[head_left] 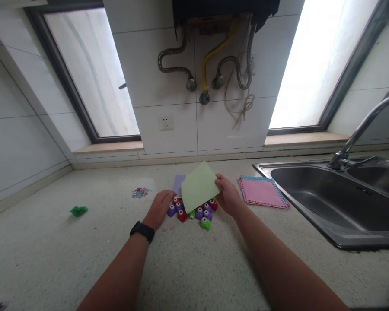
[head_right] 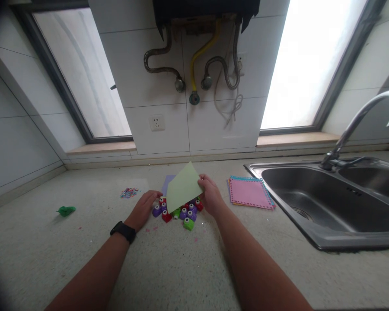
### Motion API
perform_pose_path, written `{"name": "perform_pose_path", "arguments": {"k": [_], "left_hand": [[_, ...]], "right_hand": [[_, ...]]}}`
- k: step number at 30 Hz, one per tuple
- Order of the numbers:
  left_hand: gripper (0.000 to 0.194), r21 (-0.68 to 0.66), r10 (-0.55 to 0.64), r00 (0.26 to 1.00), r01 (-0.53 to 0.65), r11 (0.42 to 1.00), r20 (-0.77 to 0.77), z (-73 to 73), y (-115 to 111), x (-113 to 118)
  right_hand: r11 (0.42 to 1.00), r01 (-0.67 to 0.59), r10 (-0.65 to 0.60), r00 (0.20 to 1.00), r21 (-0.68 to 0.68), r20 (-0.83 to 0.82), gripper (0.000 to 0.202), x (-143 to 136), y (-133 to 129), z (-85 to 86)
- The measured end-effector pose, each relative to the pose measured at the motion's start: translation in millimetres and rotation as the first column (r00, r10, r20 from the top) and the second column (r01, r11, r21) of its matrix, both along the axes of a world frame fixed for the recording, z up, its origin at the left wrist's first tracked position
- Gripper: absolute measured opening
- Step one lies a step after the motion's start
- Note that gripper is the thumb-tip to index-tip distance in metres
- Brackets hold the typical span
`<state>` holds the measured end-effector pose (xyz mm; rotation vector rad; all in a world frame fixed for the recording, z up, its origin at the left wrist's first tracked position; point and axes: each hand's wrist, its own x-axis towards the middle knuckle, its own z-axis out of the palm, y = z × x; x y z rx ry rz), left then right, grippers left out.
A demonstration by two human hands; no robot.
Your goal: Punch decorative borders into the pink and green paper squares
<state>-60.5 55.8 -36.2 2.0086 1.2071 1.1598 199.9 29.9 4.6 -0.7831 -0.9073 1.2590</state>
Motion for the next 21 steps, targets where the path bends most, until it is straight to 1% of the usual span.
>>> {"name": "perform_pose_path", "arguments": {"k": [4,6,8,10,13,15,18,21], "left_hand": [[0.046,0.079,-0.098,0.988,0.108,0.991,-0.121,8.6,-9,4],[0.049,0.088,-0.133,0.984,0.144,0.986,-0.122,10.9,-11,6],[0.048,0.07,-0.16,0.985,0.165,0.984,-0.068,11.7,-12,7],[0.043,0.015,-0.173,0.984,0.172,0.985,0.03,11.5,-11,8],[0.032,-0.106,-0.151,0.965,0.177,0.979,0.216,9.7,-10,9],[0.028,-0.152,-0.122,0.944,0.175,0.973,0.306,7.6,-8,8],[0.03,-0.172,-0.092,0.932,0.161,0.972,0.351,3.4,-6,8],[0.032,-0.177,-0.063,0.932,0.134,0.975,0.358,0.4,-3,8]], "right_hand": [[0.999,-0.03,0.03,0.999,0.012,-0.016,0.016,-5,-3,-0.9],[0.999,-0.048,0.048,0.999,0.009,-0.008,0.016,-7,-5,-1.5],[0.998,-0.058,0.058,0.998,0.005,0.009,0.017,-9,-6,-2.2],[0.999,-0.05,0.05,0.998,0.008,0.033,0.018,-9,-6,-3.3],[1.0,-0.019,0.017,0.995,0.021,0.094,0.018,-8,-4,-6.4],[0.999,0.008,-0.014,0.988,0.039,0.154,0.017,-8,-1,-9.8],[0.994,0.058,-0.081,0.959,0.093,0.272,0.015,-6,4,-15.8],[0.979,0.108,-0.169,0.906,0.174,0.389,0.016,-4,7,-20.5]]}}
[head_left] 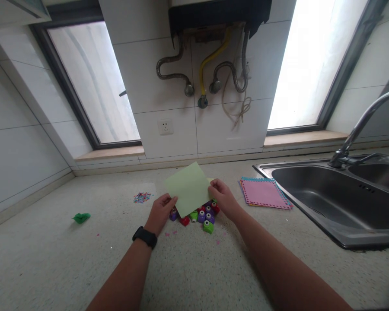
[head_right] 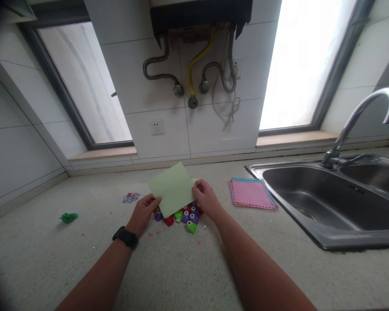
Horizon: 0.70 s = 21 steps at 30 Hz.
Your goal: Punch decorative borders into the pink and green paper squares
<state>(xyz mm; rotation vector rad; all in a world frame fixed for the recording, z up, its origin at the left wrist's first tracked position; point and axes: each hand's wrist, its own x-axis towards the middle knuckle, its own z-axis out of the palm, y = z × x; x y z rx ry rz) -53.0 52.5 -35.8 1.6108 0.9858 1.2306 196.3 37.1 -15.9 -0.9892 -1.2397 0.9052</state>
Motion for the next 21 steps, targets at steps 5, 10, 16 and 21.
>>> {"name": "perform_pose_path", "arguments": {"k": [5,10,16,21], "left_hand": [[0.03,0.022,0.048,0.999,-0.049,0.999,0.017,3.7,-1,-3],[0.033,-0.028,-0.022,0.999,0.023,0.999,0.035,8.1,-7,-4],[0.035,-0.15,-0.16,0.987,0.156,0.976,-0.013,4.1,-11,0],[0.039,-0.203,-0.22,0.975,0.214,0.956,-0.009,2.4,-15,0]], "right_hand": [[0.988,0.057,-0.085,0.976,0.141,0.202,0.014,2,-2,-2.2],[0.977,0.065,-0.103,0.977,0.205,0.185,0.017,2,-2,-3.8],[0.99,0.031,-0.042,0.996,0.136,0.077,0.025,2,-1,-1.6],[0.992,-0.008,0.0,0.998,0.127,0.063,0.022,2,-5,2.6]]}}
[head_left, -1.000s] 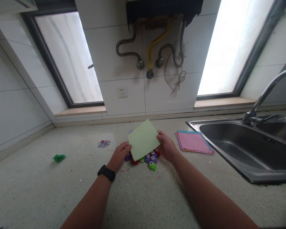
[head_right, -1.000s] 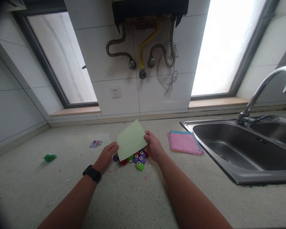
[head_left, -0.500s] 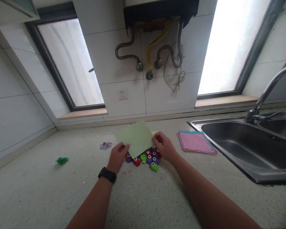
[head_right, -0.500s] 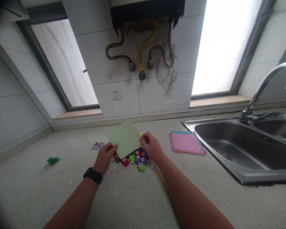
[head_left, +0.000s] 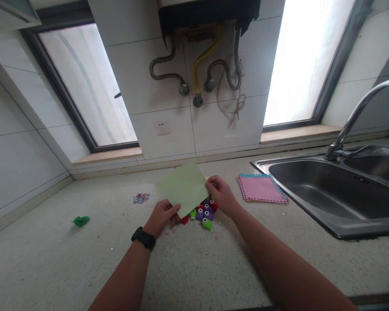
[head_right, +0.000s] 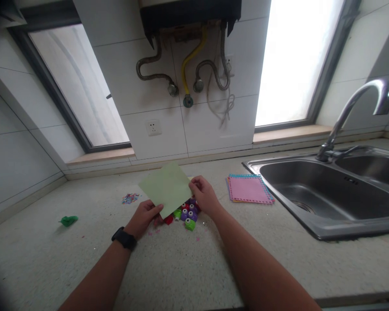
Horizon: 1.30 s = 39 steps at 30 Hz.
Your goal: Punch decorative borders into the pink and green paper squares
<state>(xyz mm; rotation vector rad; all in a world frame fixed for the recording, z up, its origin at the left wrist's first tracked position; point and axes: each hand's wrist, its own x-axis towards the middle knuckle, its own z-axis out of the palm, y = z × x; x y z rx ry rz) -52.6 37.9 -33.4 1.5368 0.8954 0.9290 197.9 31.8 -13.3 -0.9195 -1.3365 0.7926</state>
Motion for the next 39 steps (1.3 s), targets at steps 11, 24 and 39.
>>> {"name": "perform_pose_path", "arguments": {"k": [11,24,39], "left_hand": [[0.042,-0.105,-0.07,0.99,0.057,0.993,-0.12,-9.3,-17,0],[0.057,0.176,0.252,0.864,-0.193,0.965,-0.435,-4.1,-49,2],[0.062,-0.005,0.248,0.964,-0.249,0.968,-0.095,12.4,-18,52]], "right_hand": [[0.994,-0.102,0.103,0.994,-0.041,0.023,0.02,-3,-9,6.1],[0.995,0.093,-0.101,0.859,0.04,0.502,0.019,8,-24,2.0],[0.973,-0.224,0.13,0.332,-0.056,0.934,0.027,14,-51,19.6]]}}
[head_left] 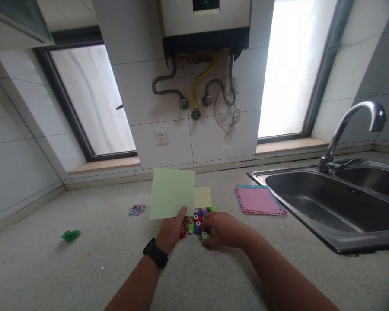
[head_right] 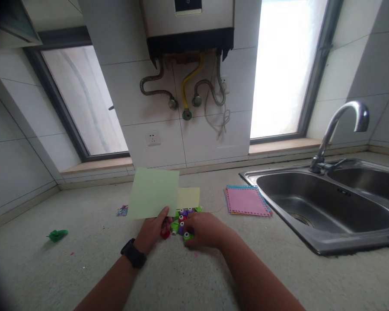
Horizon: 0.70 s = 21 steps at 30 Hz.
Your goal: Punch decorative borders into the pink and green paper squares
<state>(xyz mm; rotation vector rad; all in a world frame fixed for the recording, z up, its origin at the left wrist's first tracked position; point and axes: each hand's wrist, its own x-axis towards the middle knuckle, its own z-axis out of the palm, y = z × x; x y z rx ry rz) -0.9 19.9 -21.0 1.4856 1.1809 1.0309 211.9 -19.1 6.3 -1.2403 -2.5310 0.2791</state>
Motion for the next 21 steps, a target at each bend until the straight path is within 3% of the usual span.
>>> {"name": "perform_pose_path", "arguments": {"k": [3,5,7,10,15,19,21], "left_hand": [[0.062,0.018,0.018,0.999,-0.018,1.0,-0.039,-10.1,1,-6],[0.062,0.055,0.004,0.999,-0.002,0.998,-0.038,-12.7,1,-12],[0.062,0.078,0.004,0.999,-0.001,0.997,-0.037,-11.1,1,-16],[0.061,0.109,0.019,0.999,-0.014,0.994,-0.043,-6.0,2,-19],[0.057,0.17,0.04,0.995,-0.024,0.985,-0.087,-5.6,0,-19],[0.057,0.155,0.035,0.981,-0.006,0.988,-0.189,-9.8,-2,-21],[0.057,0.125,0.035,0.972,-0.006,0.992,-0.231,-10.7,-2,-22]], "right_hand": [[0.998,-0.052,0.047,0.988,-0.032,-0.15,0.022,1,0,-2.9],[0.995,-0.029,-0.007,0.935,-0.097,-0.355,0.02,2,3,-5.6],[0.972,-0.011,-0.134,0.795,-0.235,-0.592,0.021,2,7,-6.5],[0.898,-0.138,-0.295,0.517,-0.418,-0.804,0.028,0,13,-0.4],[0.857,-0.278,-0.326,0.362,-0.434,-0.874,0.032,-3,18,14.2],[0.875,-0.31,-0.333,0.169,-0.37,-0.928,0.03,-8,16,7.0],[0.896,-0.29,-0.308,0.141,-0.337,-0.941,0.035,-10,14,0.0]]}}
